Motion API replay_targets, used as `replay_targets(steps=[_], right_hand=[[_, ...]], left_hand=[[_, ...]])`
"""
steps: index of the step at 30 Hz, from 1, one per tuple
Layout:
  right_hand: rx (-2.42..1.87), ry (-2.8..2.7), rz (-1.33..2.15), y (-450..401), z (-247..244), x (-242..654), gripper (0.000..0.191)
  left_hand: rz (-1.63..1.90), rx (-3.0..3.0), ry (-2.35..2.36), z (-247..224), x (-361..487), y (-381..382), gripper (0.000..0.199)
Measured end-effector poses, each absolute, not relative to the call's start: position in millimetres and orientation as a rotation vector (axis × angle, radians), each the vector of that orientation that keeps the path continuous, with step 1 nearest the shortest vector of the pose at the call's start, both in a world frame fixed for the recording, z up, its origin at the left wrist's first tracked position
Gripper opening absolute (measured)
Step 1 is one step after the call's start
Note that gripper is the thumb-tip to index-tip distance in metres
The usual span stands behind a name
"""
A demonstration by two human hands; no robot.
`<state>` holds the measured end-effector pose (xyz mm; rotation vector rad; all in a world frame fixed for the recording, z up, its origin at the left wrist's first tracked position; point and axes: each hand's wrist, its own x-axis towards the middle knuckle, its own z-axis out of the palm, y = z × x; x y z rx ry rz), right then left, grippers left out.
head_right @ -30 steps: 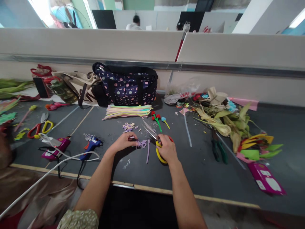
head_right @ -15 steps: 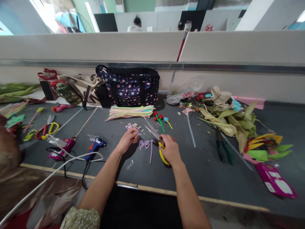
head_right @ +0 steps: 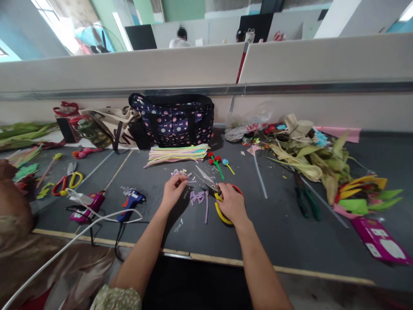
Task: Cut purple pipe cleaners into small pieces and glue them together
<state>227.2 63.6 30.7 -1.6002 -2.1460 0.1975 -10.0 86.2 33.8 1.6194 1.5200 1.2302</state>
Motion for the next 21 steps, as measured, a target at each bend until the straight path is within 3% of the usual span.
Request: replay_targets(steps=[5, 12, 21], right_hand=[[-1.619, -2.118, 0.207, 64, 27, 228, 0.033], [-1.631, -2.130, 0.248, 64, 29, 226, 0.032], [-1.602, -2.175, 0.218, 63, 31, 225, 0.034]], left_hand=[[0.960, 2.010, 1.779, 31, -9, 88, 0.015], [0.808, 2.113, 1.891, 22, -9, 95, 0.012], [1.174, 1.582, 1.579, 22, -5, 93, 0.016]])
